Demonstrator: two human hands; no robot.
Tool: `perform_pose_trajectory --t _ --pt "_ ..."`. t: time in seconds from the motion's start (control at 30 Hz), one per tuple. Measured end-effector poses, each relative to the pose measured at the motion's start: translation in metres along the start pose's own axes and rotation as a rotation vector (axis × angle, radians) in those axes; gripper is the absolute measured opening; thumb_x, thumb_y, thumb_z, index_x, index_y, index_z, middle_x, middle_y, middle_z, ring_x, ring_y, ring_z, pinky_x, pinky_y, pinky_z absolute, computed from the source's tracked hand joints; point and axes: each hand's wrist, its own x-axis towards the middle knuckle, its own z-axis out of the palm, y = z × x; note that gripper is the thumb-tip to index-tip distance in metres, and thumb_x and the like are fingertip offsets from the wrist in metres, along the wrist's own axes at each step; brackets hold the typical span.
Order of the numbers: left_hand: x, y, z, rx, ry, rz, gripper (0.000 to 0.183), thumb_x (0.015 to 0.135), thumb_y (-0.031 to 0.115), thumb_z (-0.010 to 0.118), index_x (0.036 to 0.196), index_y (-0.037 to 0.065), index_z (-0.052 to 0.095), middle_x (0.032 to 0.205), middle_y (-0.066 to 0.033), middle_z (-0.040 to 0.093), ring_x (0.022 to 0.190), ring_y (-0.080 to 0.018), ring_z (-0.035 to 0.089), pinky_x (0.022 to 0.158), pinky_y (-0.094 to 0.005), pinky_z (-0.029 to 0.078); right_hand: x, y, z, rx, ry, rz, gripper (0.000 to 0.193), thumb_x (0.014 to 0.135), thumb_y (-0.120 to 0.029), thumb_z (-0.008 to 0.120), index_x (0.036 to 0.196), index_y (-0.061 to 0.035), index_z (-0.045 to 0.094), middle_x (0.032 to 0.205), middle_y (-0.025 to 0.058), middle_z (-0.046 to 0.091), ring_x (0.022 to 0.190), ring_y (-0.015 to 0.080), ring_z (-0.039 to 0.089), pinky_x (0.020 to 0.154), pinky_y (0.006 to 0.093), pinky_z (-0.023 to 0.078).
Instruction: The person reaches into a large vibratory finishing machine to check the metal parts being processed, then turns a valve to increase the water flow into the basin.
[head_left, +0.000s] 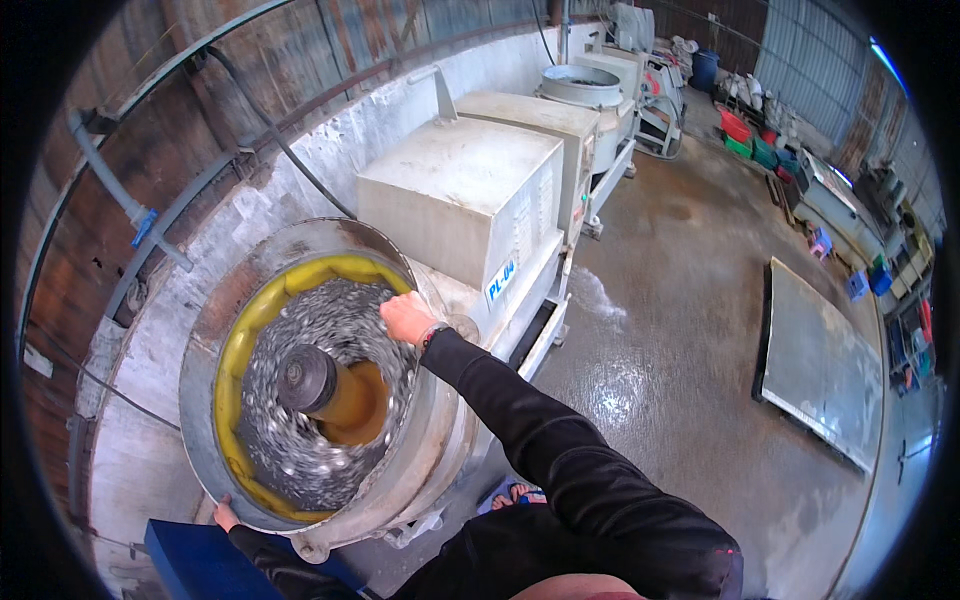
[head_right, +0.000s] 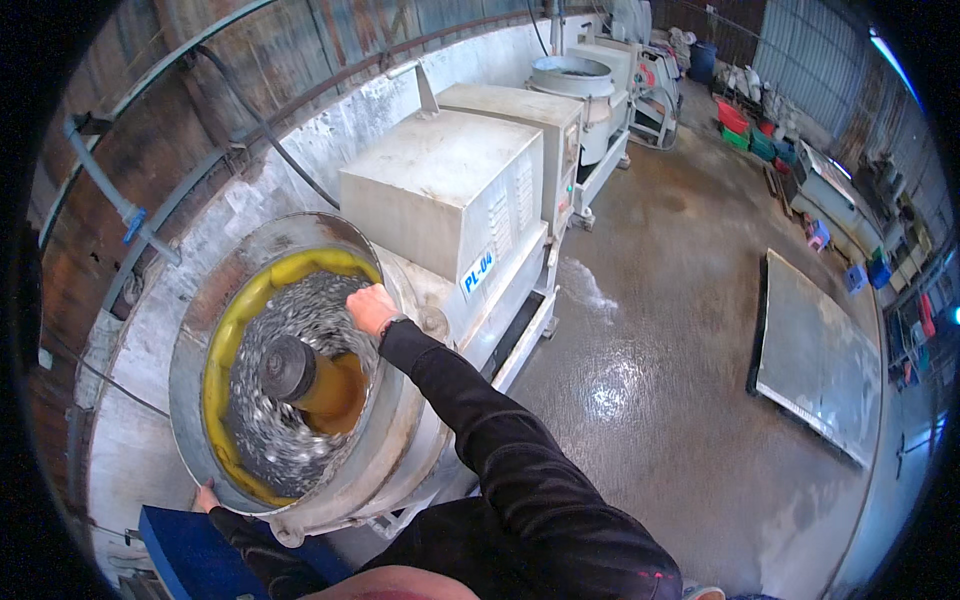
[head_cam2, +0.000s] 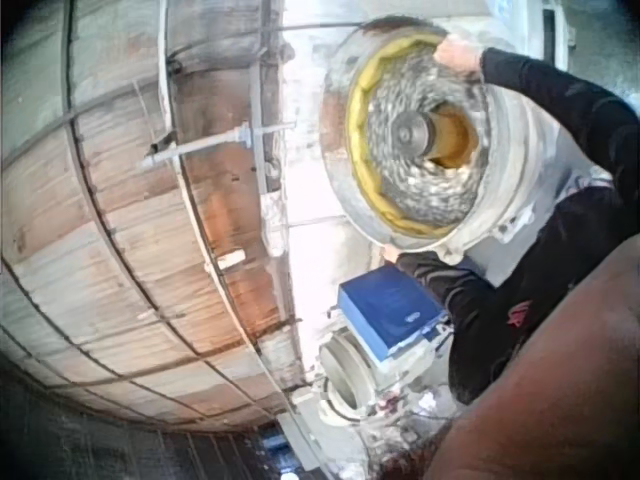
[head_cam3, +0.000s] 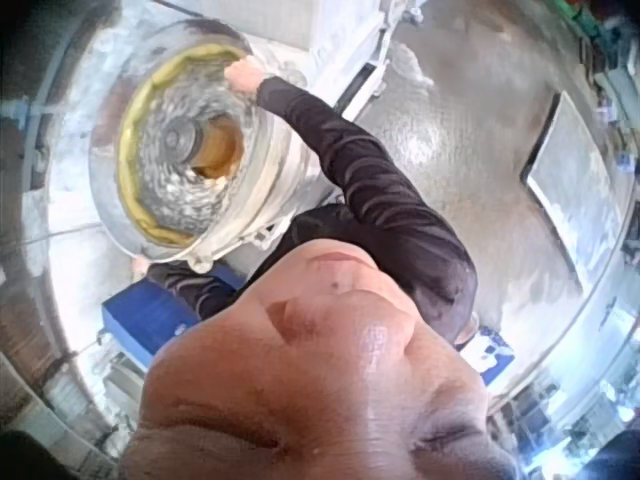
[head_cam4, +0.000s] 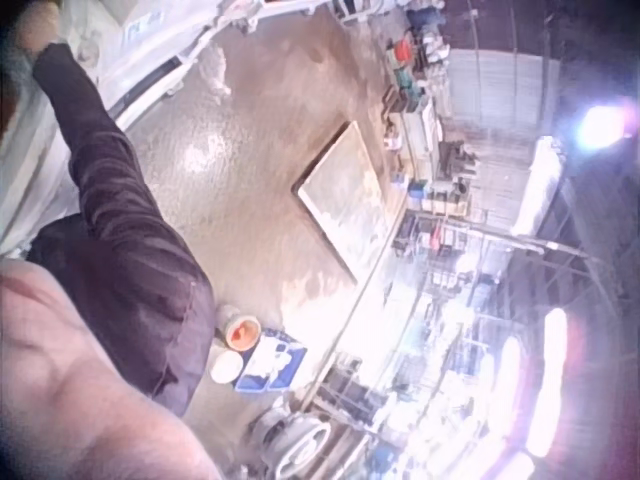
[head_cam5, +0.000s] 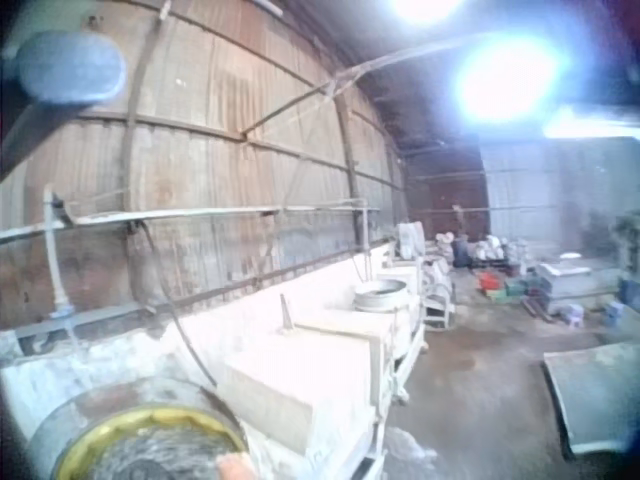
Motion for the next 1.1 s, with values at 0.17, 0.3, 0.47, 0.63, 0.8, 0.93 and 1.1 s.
perform_pose_trajectory --t 0.17,0.3,0.47,0.63,0.8,0.93,1.1 --pt "0.047 -0.028 -0.021 0.216 -0.026 -0.190 0.047 0.071 0.021 0.063 0.106 -0.009 0.054 0.102 -0.0212 0.059 0.092 -0.0266 0.055 0.086 -0.0366 0.040 0.015 -0.006 0.023 -0.048 -0.013 -0.038 0.012 0.061 -0.013 0.060 0.067 -0.0047 0.065 0.069 0.0125 0.063 0.067 0.0255 0.063 0.058 0.0365 0.048" --pt "0.035 -0.038 -0.008 0.232 -0.003 -0.215 0.049 0.072 0.021 0.062 0.109 -0.010 0.053 0.106 -0.0208 0.057 0.094 -0.0263 0.054 0.087 -0.0360 0.040 0.008 -0.006 0.025 -0.042 0.063 0.002 0.009 0.062 -0.013 0.059 0.067 -0.0079 0.065 0.068 0.0110 0.064 0.070 0.0244 0.063 0.061 0.0351 0.045" --pt "0.040 -0.043 0.008 0.270 -0.042 -0.238 0.050 0.073 0.021 0.061 0.112 -0.010 0.051 0.110 -0.0202 0.055 0.097 -0.0260 0.053 0.088 -0.0353 0.039 0.003 -0.001 0.021 -0.074 0.023 0.044 0.009 0.062 -0.016 0.061 0.066 -0.0087 0.065 0.068 0.0097 0.064 0.069 0.0232 0.063 0.060 0.0346 0.045" --pt "0.059 -0.059 -0.012 0.264 -0.056 -0.226 0.052 0.074 0.020 0.060 0.114 -0.010 0.048 0.114 -0.0196 0.053 0.099 -0.0257 0.051 0.090 -0.0345 0.038 0.010 -0.009 0.017 -0.074 0.023 0.033 0.010 0.061 -0.017 0.062 0.066 -0.0087 0.065 0.069 0.0097 0.064 0.070 0.0235 0.063 0.062 0.0348 0.046" --pt "0.082 -0.068 -0.012 0.157 -0.154 -0.188 0.053 0.076 0.022 0.059 0.117 -0.010 0.047 0.117 -0.0189 0.051 0.102 -0.0253 0.050 0.091 -0.0332 0.037 0.001 0.007 0.010 -0.049 -0.072 0.060 0.012 0.065 -0.016 0.059 0.070 -0.0078 0.066 0.074 0.0117 0.065 0.075 0.0234 0.064 0.064 0.0359 0.049" --pt "0.031 -0.003 0.014 0.302 -0.086 -0.155 0.053 0.073 0.023 0.061 0.114 -0.009 0.050 0.112 -0.0182 0.055 0.099 -0.0253 0.053 0.090 -0.0328 0.038 0.000 0.015 0.008 -0.067 -0.021 0.048 0.011 0.066 -0.014 0.057 0.070 -0.0080 0.065 0.073 0.0118 0.064 0.071 0.0249 0.064 0.062 0.0361 0.049" --pt "0.022 -0.064 -0.055 0.433 -0.114 -0.056 0.043 0.080 0.033 0.050 0.104 -0.002 0.058 0.104 -0.0169 0.059 0.095 -0.0245 0.055 0.084 -0.0352 0.041 0.015 -0.025 0.030 -0.094 0.009 -0.093 0.011 0.066 -0.014 0.055 0.065 -0.0066 0.063 0.070 0.0118 0.063 0.068 0.0275 0.063 0.055 0.0400 0.047"
